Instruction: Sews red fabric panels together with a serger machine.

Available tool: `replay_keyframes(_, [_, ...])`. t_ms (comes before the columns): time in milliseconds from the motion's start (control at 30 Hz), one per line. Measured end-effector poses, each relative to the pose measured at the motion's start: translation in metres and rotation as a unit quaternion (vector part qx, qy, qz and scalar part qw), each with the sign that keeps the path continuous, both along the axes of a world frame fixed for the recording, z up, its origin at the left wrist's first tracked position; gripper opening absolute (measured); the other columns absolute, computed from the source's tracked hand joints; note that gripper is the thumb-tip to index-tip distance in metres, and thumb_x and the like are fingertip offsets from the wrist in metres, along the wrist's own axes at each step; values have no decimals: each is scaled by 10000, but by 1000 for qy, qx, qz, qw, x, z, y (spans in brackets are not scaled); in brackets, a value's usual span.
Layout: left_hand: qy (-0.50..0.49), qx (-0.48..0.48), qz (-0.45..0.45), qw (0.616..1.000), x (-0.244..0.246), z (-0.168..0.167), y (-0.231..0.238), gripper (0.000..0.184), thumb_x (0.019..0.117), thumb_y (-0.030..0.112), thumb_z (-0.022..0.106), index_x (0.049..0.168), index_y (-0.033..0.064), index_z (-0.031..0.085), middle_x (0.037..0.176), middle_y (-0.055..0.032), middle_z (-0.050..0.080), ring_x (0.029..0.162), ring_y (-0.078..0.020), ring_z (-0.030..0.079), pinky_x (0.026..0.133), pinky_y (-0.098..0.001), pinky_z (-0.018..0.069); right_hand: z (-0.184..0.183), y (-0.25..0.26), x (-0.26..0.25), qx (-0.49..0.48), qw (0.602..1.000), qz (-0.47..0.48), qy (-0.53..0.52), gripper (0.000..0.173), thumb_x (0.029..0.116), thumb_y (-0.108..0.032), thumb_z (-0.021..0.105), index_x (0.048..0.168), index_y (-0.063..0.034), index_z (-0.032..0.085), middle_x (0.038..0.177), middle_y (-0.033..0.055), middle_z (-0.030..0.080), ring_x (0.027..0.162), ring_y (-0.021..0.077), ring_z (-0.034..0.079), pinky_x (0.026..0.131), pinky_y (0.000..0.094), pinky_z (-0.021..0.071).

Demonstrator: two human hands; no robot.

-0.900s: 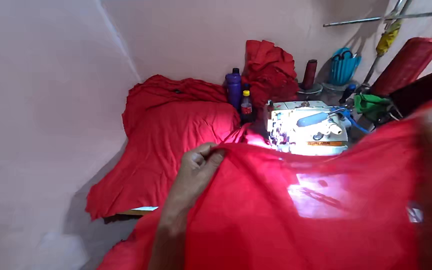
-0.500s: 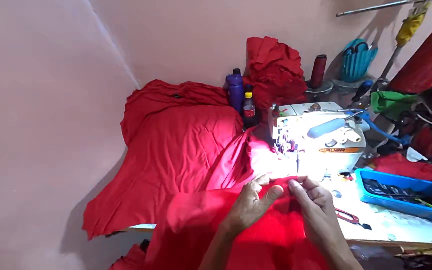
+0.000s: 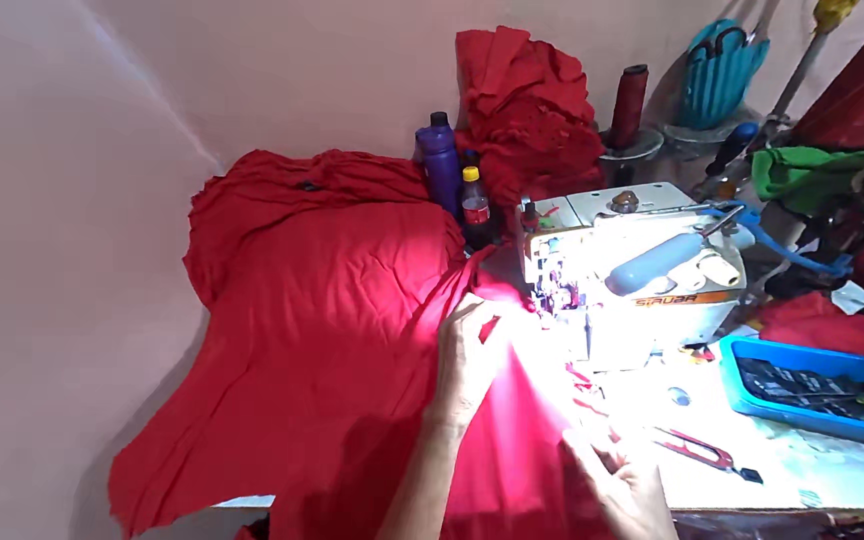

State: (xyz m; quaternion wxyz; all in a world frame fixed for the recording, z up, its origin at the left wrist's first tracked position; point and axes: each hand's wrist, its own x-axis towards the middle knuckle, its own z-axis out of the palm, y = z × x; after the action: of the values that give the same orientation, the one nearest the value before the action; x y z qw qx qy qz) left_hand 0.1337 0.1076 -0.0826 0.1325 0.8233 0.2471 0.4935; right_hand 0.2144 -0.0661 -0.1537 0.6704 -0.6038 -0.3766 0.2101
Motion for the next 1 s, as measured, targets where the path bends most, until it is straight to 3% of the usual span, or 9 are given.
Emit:
replay_keyframes(67, [10, -23, -14, 1000, 10, -9, 8, 80, 875, 52, 720, 917, 14, 777, 913, -105, 725, 890, -171, 694, 825, -314, 558, -3, 4, 4, -15, 1000, -21, -7, 242, 931, -84, 635, 1122, 61, 676, 888, -19, 713, 760, -81, 628, 683, 113, 521])
replay_keyframes(167, [13, -35, -52, 998, 12, -9, 5, 88, 873, -5, 677, 877, -23, 764, 931, -131, 723, 924, -183, 688, 853, -312, 548, -1, 0, 7, -37, 999, 7, 12, 391, 929, -72, 642, 1283, 92, 621, 1116, 69, 723, 920, -57, 658, 796, 117, 536])
replay_keyframes(267, [9, -33, -59, 998, 11, -10, 5, 93, 875, -2, 671, 875, -26, 761, 918, -129, 716, 907, -165, 681, 842, -286, 546, -4, -2, 9, -40, 999, 12, 23, 413, 919, -67, 660, 1299, 81, 599, 947, -13, 720, 783, -73, 638, 713, 119, 538])
replay_keyframes(400, [30, -31, -32, 999, 15, -23, 12, 71, 856, 7, 715, 896, -2, 773, 891, -122, 738, 850, -192, 707, 805, -338, 567, -12, 0, 11, -24, 999, 22, 20, 318, 902, -48, 665, 1198, 64, 632, 776, -84, 676, 663, -73, 599, 644, 124, 523])
replay_keyframes(533, [34, -26, -17, 999, 15, -28, 14, 57, 835, 24, 728, 867, 34, 775, 868, -84, 728, 837, -167, 694, 787, -338, 557, -15, 0, 11, -23, 999, 11, 30, 87, 900, -46, 667, 982, -17, 671, 677, -103, 637, 581, -52, 576, 561, 132, 501])
replay_keyframes(633, [48, -36, 4, 998, 14, -29, 15, 147, 881, 128, 743, 1006, 105, 815, 966, -71, 707, 952, -199, 657, 869, -401, 509, -16, -5, 10, -25, 999, -4, -25, 61, 909, -73, 658, 902, -22, 691, 682, -75, 639, 565, -65, 547, 542, 115, 478])
replay_keyframes(733, [44, -37, 30, 998, 10, -31, 1, 131, 874, 151, 730, 965, 108, 814, 976, -102, 676, 939, -236, 632, 828, -417, 505, -18, -22, 9, -67, 987, -42, -137, 159, 901, -151, 679, 824, -19, 722, 672, -20, 643, 606, -32, 553, 603, 157, 473])
replay_keyframes(833, [75, -31, 74, 994, 9, -32, -10, 162, 880, 202, 711, 974, 139, 826, 1012, -120, 694, 952, -284, 645, 793, -470, 500, -13, -34, 9, -82, 979, -53, -181, 191, 891, -166, 709, 831, 10, 753, 770, 100, 664, 795, 113, 594, 775, 258, 469])
replay_keyframes(1000, [143, -81, 109, 980, 25, -24, -2, 208, 947, 286, 671, 1063, 200, 820, 1135, -113, 689, 1093, -335, 616, 850, -561, 454, -9, -14, 19, -8, 992, -38, -119, 90, 895, -45, 659, 877, 40, 686, 861, 32, 701, 820, -54, 642, 785, 121, 541])
